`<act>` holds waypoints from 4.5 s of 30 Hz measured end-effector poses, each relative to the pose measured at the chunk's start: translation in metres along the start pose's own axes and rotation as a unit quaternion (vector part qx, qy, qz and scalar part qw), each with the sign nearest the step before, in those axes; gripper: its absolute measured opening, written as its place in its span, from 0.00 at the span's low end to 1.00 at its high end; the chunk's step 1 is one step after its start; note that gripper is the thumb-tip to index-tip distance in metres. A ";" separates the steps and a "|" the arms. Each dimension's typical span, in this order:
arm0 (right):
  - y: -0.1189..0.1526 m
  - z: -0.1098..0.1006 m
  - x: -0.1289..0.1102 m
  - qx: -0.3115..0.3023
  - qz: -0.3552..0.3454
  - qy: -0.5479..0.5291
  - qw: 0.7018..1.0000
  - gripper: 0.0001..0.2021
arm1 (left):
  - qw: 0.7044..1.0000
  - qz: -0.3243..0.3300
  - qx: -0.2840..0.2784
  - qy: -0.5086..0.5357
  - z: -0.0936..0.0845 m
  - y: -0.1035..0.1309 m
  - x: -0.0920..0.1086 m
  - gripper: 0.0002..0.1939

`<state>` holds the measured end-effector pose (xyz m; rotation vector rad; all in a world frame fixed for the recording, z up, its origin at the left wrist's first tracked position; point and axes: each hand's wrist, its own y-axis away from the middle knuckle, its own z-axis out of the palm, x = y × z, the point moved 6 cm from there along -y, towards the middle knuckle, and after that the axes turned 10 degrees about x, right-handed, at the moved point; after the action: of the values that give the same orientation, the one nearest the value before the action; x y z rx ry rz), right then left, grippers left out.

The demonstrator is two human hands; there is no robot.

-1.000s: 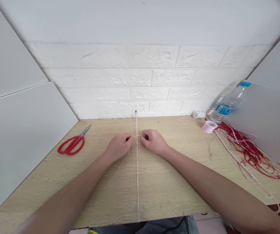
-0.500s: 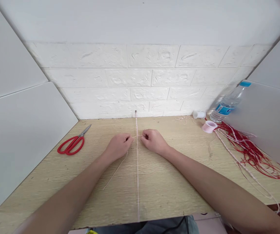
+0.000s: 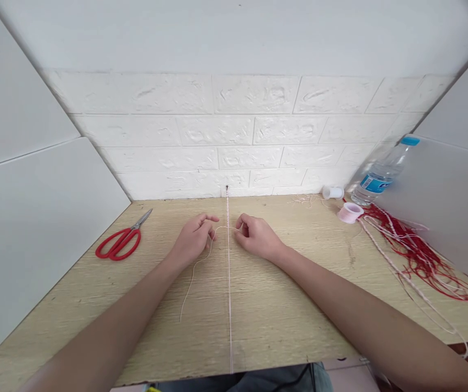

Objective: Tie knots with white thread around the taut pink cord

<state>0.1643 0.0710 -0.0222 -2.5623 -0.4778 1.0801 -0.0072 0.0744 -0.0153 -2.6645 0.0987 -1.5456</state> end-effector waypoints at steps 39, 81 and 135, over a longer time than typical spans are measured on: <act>0.007 0.006 -0.016 -0.057 -0.010 -0.064 0.996 0.15 | 0.993 0.036 -0.103 0.053 0.017 0.007 0.004 0.15; 0.003 0.005 -0.010 -0.098 0.085 -0.219 0.967 0.09 | 0.991 -0.038 -0.045 0.120 0.008 0.001 -0.003 0.16; -0.013 -0.019 0.050 -0.006 0.093 0.030 0.995 0.06 | 0.985 0.139 -0.062 -0.081 0.010 0.009 0.014 0.11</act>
<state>0.2088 0.1007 -0.0350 -2.6831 -0.2347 1.0583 0.0077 0.0646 -0.0091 -2.7116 0.5483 -1.2733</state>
